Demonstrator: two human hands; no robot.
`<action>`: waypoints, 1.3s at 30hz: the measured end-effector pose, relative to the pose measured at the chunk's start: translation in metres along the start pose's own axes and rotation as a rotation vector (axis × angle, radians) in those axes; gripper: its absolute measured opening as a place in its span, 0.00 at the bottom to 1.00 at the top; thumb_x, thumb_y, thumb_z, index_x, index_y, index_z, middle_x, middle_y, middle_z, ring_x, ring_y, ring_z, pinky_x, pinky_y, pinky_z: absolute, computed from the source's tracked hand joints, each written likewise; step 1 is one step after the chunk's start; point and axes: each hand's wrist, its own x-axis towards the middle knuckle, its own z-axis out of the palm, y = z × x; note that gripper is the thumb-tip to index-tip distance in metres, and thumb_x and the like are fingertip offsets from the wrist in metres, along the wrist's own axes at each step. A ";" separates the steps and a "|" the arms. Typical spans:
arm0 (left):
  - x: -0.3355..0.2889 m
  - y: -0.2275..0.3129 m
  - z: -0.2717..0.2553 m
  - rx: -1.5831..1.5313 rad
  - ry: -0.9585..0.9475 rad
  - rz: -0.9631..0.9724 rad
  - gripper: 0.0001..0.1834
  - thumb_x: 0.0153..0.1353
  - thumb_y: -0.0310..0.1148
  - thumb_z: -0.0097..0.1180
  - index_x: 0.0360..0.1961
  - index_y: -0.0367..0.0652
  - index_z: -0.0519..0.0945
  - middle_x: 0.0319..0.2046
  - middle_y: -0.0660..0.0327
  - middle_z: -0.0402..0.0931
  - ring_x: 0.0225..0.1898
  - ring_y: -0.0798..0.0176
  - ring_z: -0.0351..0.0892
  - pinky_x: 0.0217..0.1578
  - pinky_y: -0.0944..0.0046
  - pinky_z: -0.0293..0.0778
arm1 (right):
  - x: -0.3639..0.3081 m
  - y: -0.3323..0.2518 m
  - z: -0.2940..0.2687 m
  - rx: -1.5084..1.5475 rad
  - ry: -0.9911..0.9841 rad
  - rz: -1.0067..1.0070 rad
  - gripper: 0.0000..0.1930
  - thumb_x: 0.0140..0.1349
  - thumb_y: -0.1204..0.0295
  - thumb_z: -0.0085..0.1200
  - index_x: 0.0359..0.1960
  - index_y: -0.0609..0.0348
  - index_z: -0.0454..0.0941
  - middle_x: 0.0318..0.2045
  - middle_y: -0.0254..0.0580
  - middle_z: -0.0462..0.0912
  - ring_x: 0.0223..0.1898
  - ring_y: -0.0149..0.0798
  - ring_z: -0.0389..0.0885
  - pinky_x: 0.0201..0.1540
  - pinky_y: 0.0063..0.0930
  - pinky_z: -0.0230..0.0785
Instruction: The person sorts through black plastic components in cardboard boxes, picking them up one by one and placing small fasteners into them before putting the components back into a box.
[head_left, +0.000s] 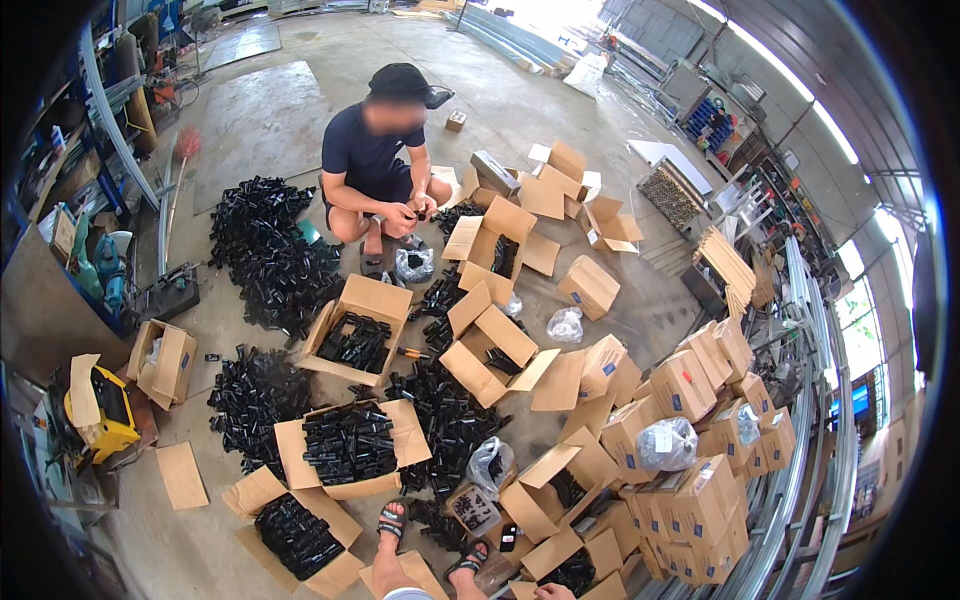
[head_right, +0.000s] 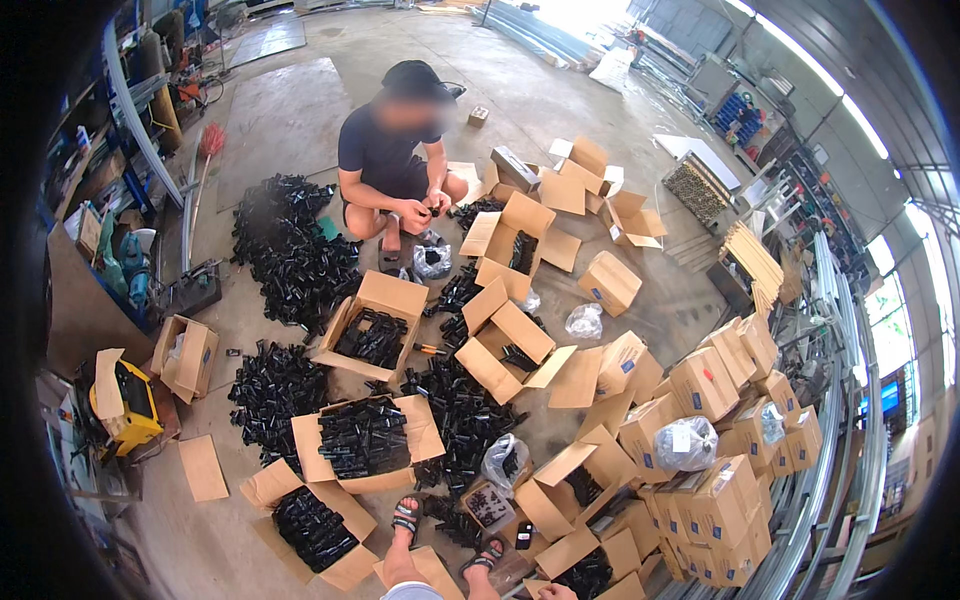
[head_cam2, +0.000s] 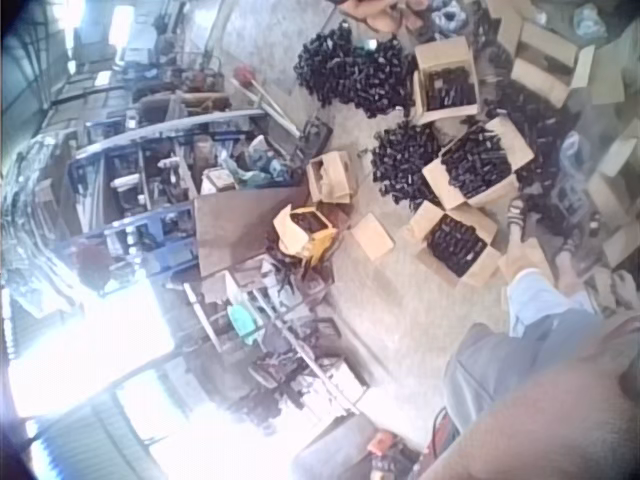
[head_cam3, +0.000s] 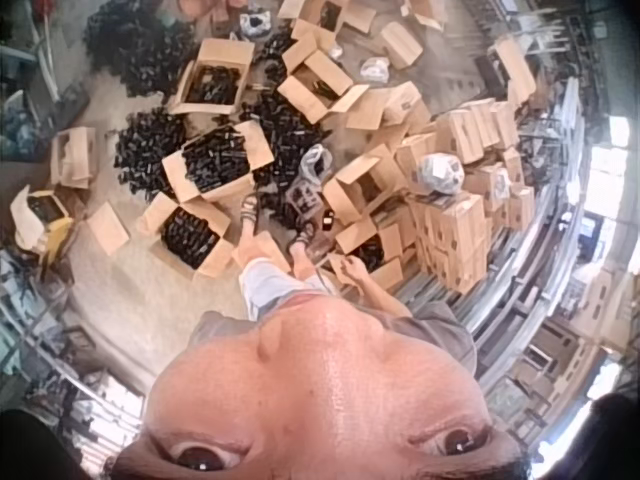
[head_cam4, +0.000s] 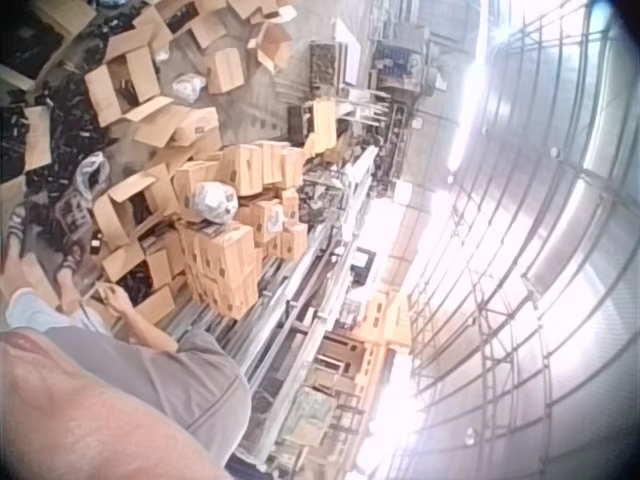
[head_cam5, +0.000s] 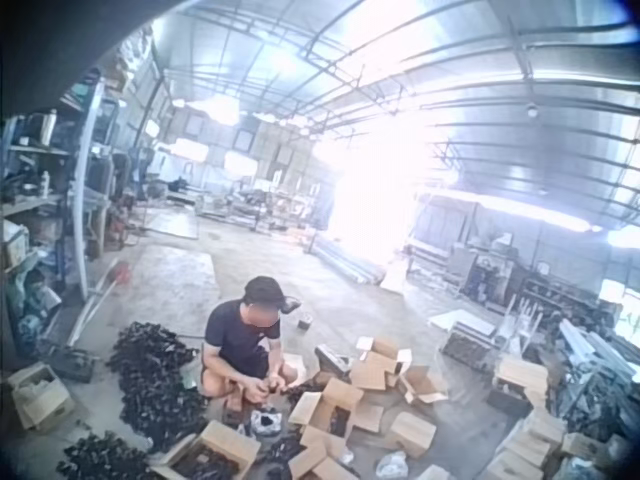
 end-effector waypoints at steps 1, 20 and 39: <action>0.000 0.003 0.001 -0.003 0.002 -0.001 0.14 0.68 0.40 0.50 0.49 0.44 0.76 0.45 0.53 0.79 0.49 0.52 0.79 0.51 0.51 0.75 | -0.001 -0.002 0.000 -0.006 -0.004 0.010 0.17 0.72 0.62 0.56 0.50 0.64 0.81 0.36 0.46 0.88 0.33 0.37 0.86 0.37 0.33 0.79; -0.008 0.005 -0.003 -0.033 -0.029 -0.038 0.17 0.68 0.43 0.51 0.50 0.45 0.78 0.45 0.51 0.82 0.49 0.51 0.82 0.51 0.51 0.76 | 0.033 0.032 0.001 -0.019 0.078 -0.086 0.14 0.70 0.63 0.53 0.48 0.59 0.81 0.33 0.42 0.86 0.30 0.36 0.85 0.24 0.32 0.74; -0.845 -0.077 -0.085 0.330 -1.055 -1.179 0.19 0.69 0.45 0.51 0.52 0.46 0.80 0.45 0.48 0.84 0.49 0.50 0.84 0.50 0.51 0.77 | 0.083 0.060 0.069 0.138 -0.170 0.039 0.15 0.73 0.67 0.50 0.47 0.67 0.82 0.31 0.45 0.88 0.37 0.37 0.88 0.43 0.32 0.80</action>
